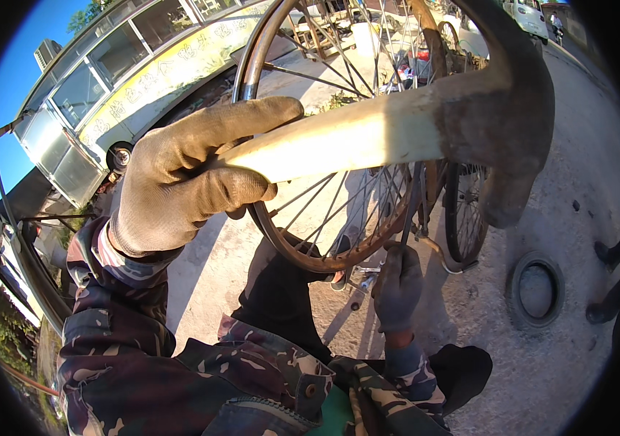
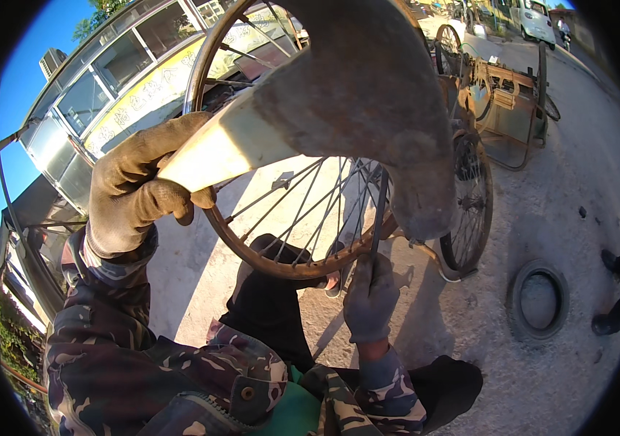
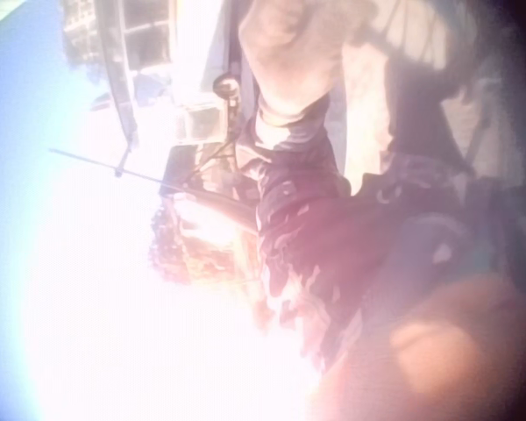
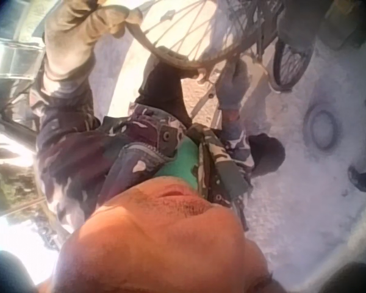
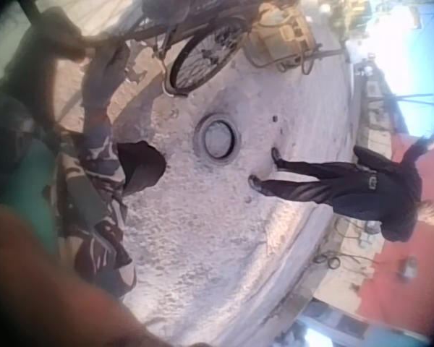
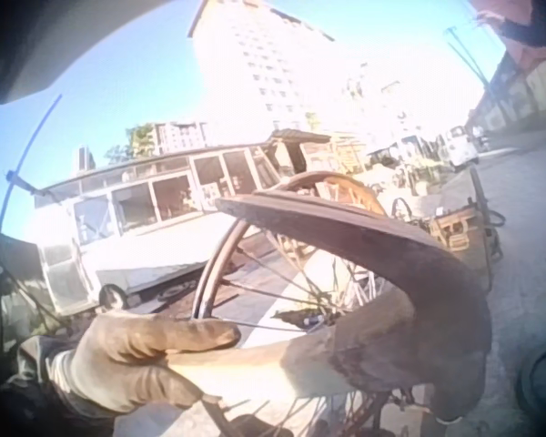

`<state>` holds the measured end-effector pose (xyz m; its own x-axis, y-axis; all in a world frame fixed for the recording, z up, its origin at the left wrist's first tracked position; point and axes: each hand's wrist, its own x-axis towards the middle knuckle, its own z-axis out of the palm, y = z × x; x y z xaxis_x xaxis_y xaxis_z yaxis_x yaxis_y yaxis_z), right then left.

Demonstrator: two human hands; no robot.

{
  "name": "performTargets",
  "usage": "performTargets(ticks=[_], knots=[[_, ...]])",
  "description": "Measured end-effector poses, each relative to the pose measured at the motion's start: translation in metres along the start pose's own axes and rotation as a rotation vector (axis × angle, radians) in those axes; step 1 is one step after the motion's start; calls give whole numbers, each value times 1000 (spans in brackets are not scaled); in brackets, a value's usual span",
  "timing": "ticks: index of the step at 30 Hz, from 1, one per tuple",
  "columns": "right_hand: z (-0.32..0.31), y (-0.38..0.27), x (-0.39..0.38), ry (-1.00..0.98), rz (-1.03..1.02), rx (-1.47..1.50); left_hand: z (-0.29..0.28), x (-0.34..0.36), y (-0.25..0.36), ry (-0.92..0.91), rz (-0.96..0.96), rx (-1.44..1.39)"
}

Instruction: The person removes a bicycle tire from the rim using tire levers and a hammer, then re-installs the tire onto the rim. The person works on the wheel while sitting on the ground.

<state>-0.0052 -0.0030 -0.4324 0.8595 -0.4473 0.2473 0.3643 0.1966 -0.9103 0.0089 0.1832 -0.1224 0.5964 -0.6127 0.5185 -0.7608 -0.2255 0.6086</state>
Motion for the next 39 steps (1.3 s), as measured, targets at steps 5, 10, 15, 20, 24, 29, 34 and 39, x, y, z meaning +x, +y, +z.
performTargets(ticks=[5, 10, 15, 20, 24, 29, 34, 39], knots=[[-5, 10, 3, 24, -69, -42, -6, 3, 8, -83, -1, 76], [-5, 3, -1, 11, -11, 5, -6, 20, 16, -103, 73, 190], [-6, -17, -2, 1, 18, -52, -9, 54, 21, -163, 292, 478], [-12, -14, 1, 25, -11, -63, 11, 92, 40, -219, 502, 912], [9, -27, -8, -41, 22, -3, 21, 99, 75, -289, 670, 1237], [-5, -32, -3, 13, -36, -79, 44, 128, 53, -313, 794, 1428], [-12, -23, -1, 26, -14, -64, 48, 144, 68, -407, 635, 1300], [16, -32, -15, -65, 54, 67, 19, 115, 76, -343, 703, 1175]])
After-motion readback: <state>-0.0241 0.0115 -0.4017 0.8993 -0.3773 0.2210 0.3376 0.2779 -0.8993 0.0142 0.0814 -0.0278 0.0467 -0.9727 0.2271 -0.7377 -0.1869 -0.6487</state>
